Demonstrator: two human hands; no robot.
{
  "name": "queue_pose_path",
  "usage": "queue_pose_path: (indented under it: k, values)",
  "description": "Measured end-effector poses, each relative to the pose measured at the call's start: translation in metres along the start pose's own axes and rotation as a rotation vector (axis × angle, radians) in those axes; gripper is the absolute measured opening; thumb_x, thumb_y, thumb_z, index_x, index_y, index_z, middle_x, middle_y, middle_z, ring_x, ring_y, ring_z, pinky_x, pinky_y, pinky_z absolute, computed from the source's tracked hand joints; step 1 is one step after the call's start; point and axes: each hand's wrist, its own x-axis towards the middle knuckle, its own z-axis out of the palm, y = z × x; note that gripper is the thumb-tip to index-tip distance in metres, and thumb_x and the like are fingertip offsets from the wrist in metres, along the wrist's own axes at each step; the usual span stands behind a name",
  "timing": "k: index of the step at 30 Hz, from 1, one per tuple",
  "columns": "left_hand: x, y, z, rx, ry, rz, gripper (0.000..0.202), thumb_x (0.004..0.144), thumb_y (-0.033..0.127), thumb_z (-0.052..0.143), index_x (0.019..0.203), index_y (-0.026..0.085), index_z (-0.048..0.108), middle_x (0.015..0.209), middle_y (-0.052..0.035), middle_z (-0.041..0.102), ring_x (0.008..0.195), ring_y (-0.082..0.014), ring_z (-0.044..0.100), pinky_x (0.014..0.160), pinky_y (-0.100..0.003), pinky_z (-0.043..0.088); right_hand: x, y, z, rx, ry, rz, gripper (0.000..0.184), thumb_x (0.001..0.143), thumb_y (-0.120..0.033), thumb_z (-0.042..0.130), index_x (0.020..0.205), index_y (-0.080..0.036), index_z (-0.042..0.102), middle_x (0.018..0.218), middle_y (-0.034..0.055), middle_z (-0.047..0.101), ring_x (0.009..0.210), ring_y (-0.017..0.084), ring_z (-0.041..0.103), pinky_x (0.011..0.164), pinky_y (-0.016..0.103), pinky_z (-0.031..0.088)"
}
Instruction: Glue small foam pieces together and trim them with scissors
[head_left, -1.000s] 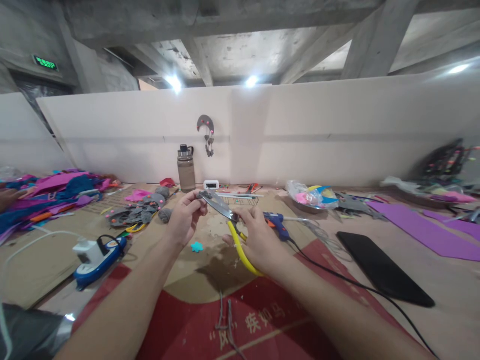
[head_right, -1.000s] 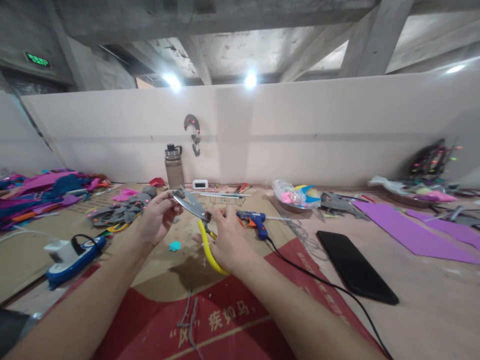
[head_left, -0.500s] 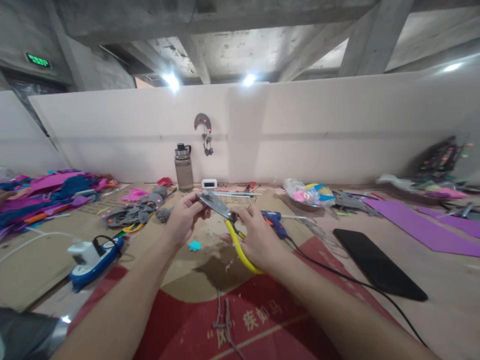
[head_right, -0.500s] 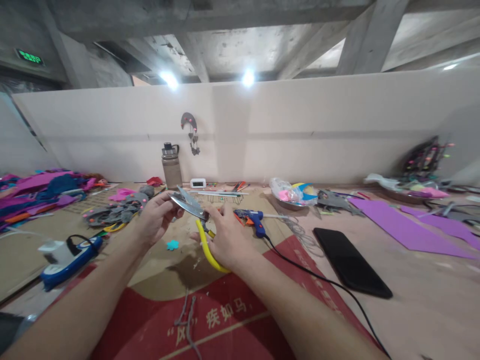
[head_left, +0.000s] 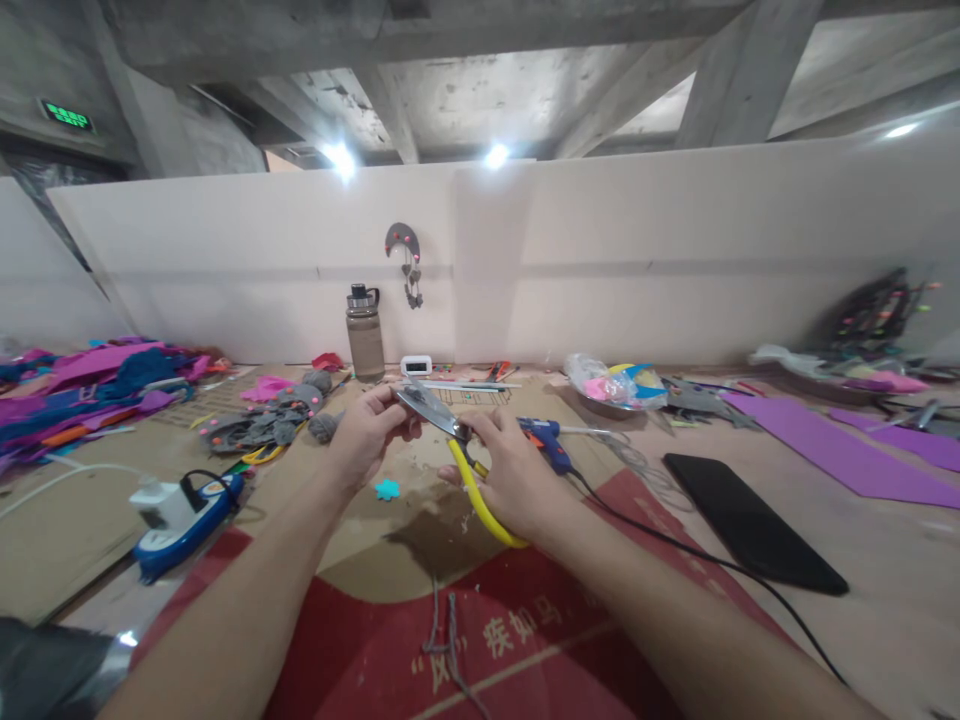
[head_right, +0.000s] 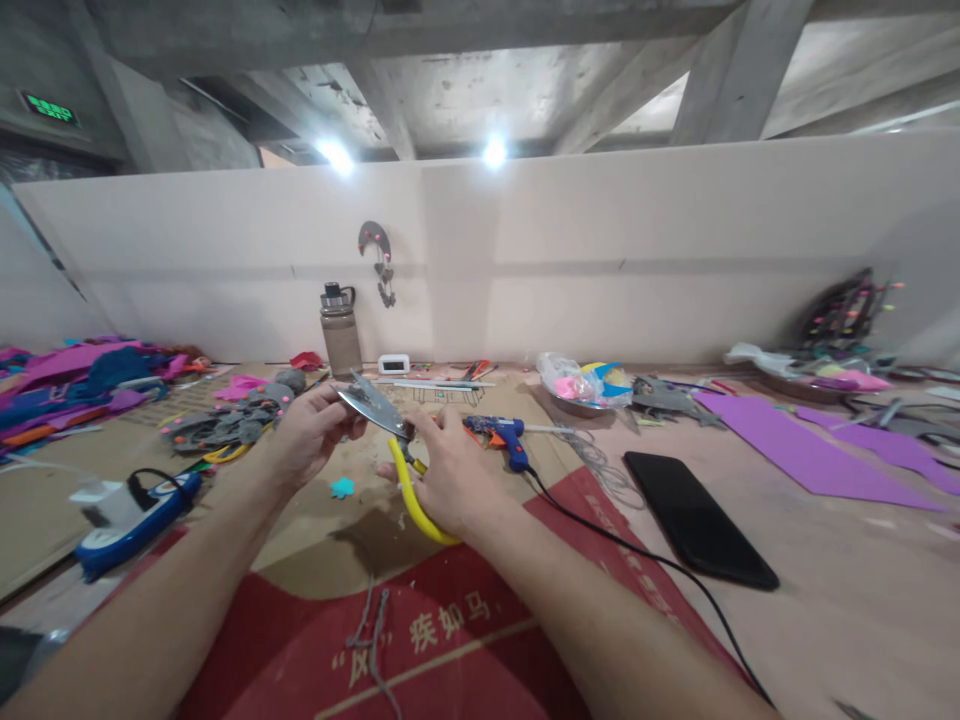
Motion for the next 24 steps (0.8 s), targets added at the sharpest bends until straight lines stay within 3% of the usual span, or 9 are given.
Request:
queue_pose_path:
  k: [12, 24]
  values:
    - [0.0009, -0.0024, -0.0032, 0.186, -0.017, 0.023, 0.008, 0.071, 0.018, 0.057, 0.073, 0.013, 0.063, 0.057, -0.0007, 0.059, 0.051, -0.0096, 0.050, 0.050, -0.022, 0.034, -0.0008, 0.0036, 0.0024, -0.020, 0.005, -0.014, 0.047, 0.075, -0.046, 0.062, 0.115, -0.026, 0.049, 0.100, 0.0062, 0.045, 0.082, 0.017, 0.053, 0.078, 0.033, 0.044]
    - [0.0001, 0.0019, -0.0002, 0.123, -0.021, -0.042, 0.005, 0.070, 0.018, 0.061, 0.072, 0.013, 0.062, 0.061, -0.0011, 0.061, 0.055, -0.0104, 0.055, 0.054, -0.022, 0.039, 0.0002, 0.0013, -0.0001, -0.060, 0.003, -0.011, 0.046, 0.076, -0.049, 0.059, 0.113, -0.024, 0.050, 0.099, 0.0067, 0.044, 0.081, 0.016, 0.052, 0.079, 0.031, 0.044]
